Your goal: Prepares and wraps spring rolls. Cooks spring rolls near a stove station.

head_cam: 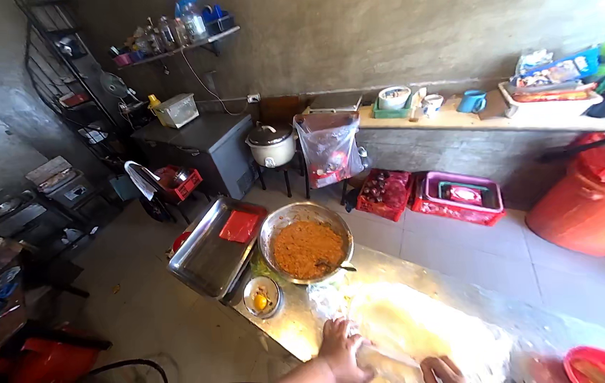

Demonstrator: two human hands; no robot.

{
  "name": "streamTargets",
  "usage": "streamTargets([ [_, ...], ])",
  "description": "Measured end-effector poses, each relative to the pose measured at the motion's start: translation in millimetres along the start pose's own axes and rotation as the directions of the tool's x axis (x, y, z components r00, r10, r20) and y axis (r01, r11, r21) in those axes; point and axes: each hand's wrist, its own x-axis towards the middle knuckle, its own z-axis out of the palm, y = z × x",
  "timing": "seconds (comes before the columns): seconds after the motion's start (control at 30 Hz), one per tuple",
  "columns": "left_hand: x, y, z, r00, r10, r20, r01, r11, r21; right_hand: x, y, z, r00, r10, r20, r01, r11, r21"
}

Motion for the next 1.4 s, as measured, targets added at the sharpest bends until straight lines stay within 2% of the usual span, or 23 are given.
streamTargets([
  [0.1,1.0,2.4,-3.8,0.999,-0.025,-0.026,0.027,0.999,0.042,11.8,10.7,11.5,0.998,-0.022,-0.061,0.027,0.997,0.071],
  [0.23,12.3,13.5,-15.0,0.997,-0.075,0.016,0.075,0.997,0.016,12.8,-4.0,-14.5,0.993,0.077,0.084,-0.087,0.99,0.115],
  [0.37,24.0,14.5,-15.5,0.993,-0.12,-0.024,0.12,0.993,-0.008,21.4,3.6,-11.5,0.984,0.143,0.104,-0.151,0.986,0.074],
  [0.5,31.8,24.4,-17.9,0.981,-0.189,-0.036,0.191,0.981,0.041,26.7,2.1,-12.6,0.979,0.177,0.1,-0.184,0.981,0.065],
  [0.57,33.6,33.3,-16.8,0.993,-0.108,-0.044,0.111,0.99,0.083,29.9,0.9,-13.3,0.976,0.193,0.101,-0.199,0.979,0.053],
  [0.63,33.3,39.7,-7.9,0.994,0.097,-0.054,-0.091,0.99,0.104,33.7,1.1,-13.2,0.975,0.194,0.109,-0.199,0.979,0.034],
  [0.7,35.7,47.5,-0.6,0.976,0.217,0.001,-0.216,0.974,0.06,37.2,1.8,-12.9,0.975,0.187,0.119,-0.19,0.982,0.021],
  [0.87,48.6,57.0,10.9,0.986,0.163,0.032,-0.163,0.987,0.011,40.4,-3.8,-13.6,0.978,0.182,0.1,-0.182,0.983,-0.011],
  [0.93,52.2,58.8,13.1,0.986,0.164,0.006,-0.165,0.986,0.026,38.4,-4.3,-9.3,0.994,0.09,0.068,-0.089,0.996,-0.018],
  [1.07,55.2,56.7,19.1,0.977,0.21,-0.033,-0.209,0.977,0.04,37.3,0.4,2.8,0.987,-0.073,0.145,0.077,0.997,-0.025],
  [1.2,52.6,58.5,20.6,0.97,0.238,-0.042,-0.235,0.97,0.066,36.6,6.7,10.2,0.977,-0.101,0.187,0.108,0.994,-0.027],
  [1.3,50.2,66.5,15.2,0.957,0.285,-0.046,-0.282,0.957,0.071,31.2,5.8,-1.9,0.978,-0.101,0.183,0.109,0.993,-0.035],
  [1.4,50.3,79.4,4.1,0.965,0.263,0.015,-0.264,0.963,0.054,27.1,4.2,-11.8,0.979,-0.121,0.162,0.126,0.992,-0.02],
])
